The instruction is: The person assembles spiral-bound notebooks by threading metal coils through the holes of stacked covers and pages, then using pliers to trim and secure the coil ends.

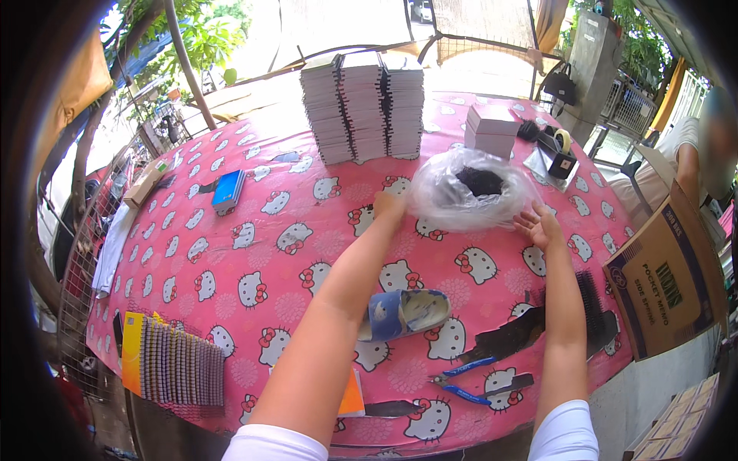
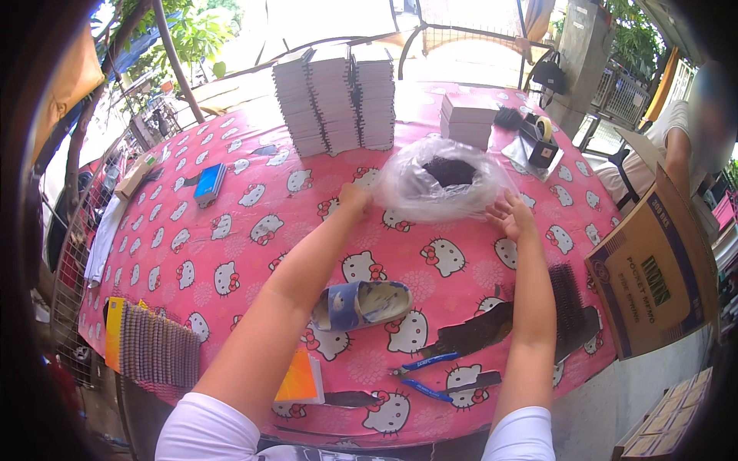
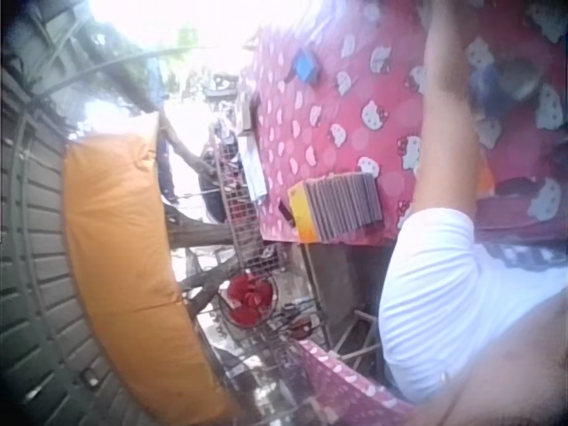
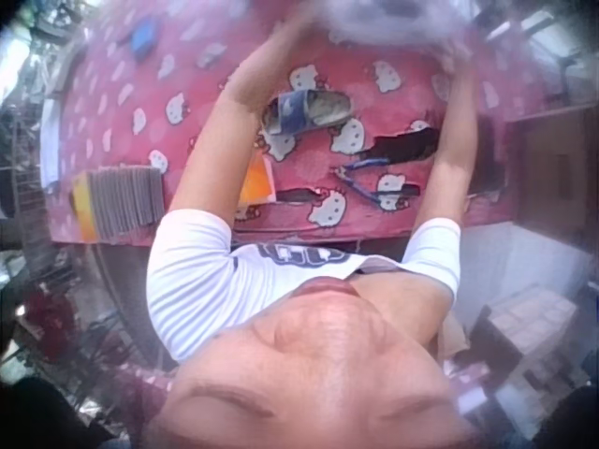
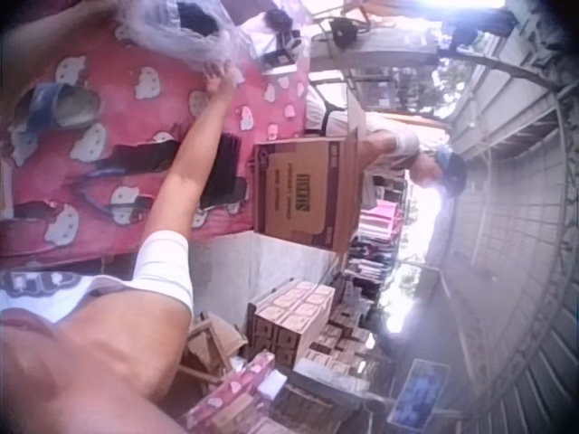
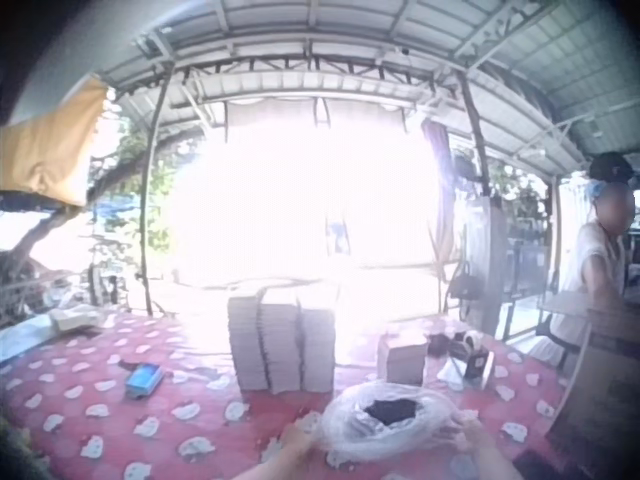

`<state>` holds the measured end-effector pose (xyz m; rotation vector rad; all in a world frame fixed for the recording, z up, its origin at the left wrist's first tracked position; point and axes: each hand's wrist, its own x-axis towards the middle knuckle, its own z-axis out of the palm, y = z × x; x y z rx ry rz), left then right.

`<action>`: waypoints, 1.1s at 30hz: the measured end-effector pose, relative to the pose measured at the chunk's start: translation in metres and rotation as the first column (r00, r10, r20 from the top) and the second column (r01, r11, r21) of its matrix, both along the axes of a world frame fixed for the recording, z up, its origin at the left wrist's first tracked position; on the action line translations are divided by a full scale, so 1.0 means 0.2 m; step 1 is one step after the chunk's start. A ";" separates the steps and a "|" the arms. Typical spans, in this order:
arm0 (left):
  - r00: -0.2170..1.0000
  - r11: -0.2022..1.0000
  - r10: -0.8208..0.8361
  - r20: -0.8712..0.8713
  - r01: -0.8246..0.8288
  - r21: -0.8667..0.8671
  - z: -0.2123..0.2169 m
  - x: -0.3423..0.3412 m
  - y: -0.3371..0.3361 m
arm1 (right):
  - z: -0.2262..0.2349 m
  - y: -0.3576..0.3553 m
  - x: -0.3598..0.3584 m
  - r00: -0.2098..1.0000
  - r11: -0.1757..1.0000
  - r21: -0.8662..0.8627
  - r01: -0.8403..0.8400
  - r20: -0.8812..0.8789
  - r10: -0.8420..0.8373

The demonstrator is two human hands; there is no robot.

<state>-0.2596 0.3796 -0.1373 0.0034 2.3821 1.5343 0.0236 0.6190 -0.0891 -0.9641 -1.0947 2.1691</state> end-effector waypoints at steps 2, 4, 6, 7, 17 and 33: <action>0.985 0.970 -0.115 -0.130 0.083 -0.227 0.08 0.12 0.14 | -0.09 0.31 0.15 0.992 0.997 0.074 0.010 0.123 -0.019; 0.973 0.961 -0.193 -0.124 0.162 -0.223 0.24 0.17 0.19 | -0.14 0.40 0.19 0.928 0.933 0.324 0.159 0.274 -0.254; 0.908 0.977 -0.211 -0.361 0.196 -0.080 0.39 0.26 0.22 | -0.15 0.41 0.17 0.664 0.592 0.745 0.307 0.278 -0.694; 0.777 0.983 -0.170 -0.606 0.179 -0.046 0.46 0.37 0.24 | -0.14 0.36 0.16 0.697 0.450 0.868 0.212 0.188 -0.692; 0.508 0.699 -0.659 -0.555 0.141 -0.701 0.42 0.27 0.16 | 0.13 0.06 -0.14 0.670 -0.043 0.755 -0.655 0.553 -0.495; 0.694 0.850 -0.527 -0.491 0.433 -0.300 0.56 0.22 0.14 | 0.08 0.33 -0.17 0.949 -0.154 0.936 -0.316 0.311 -0.053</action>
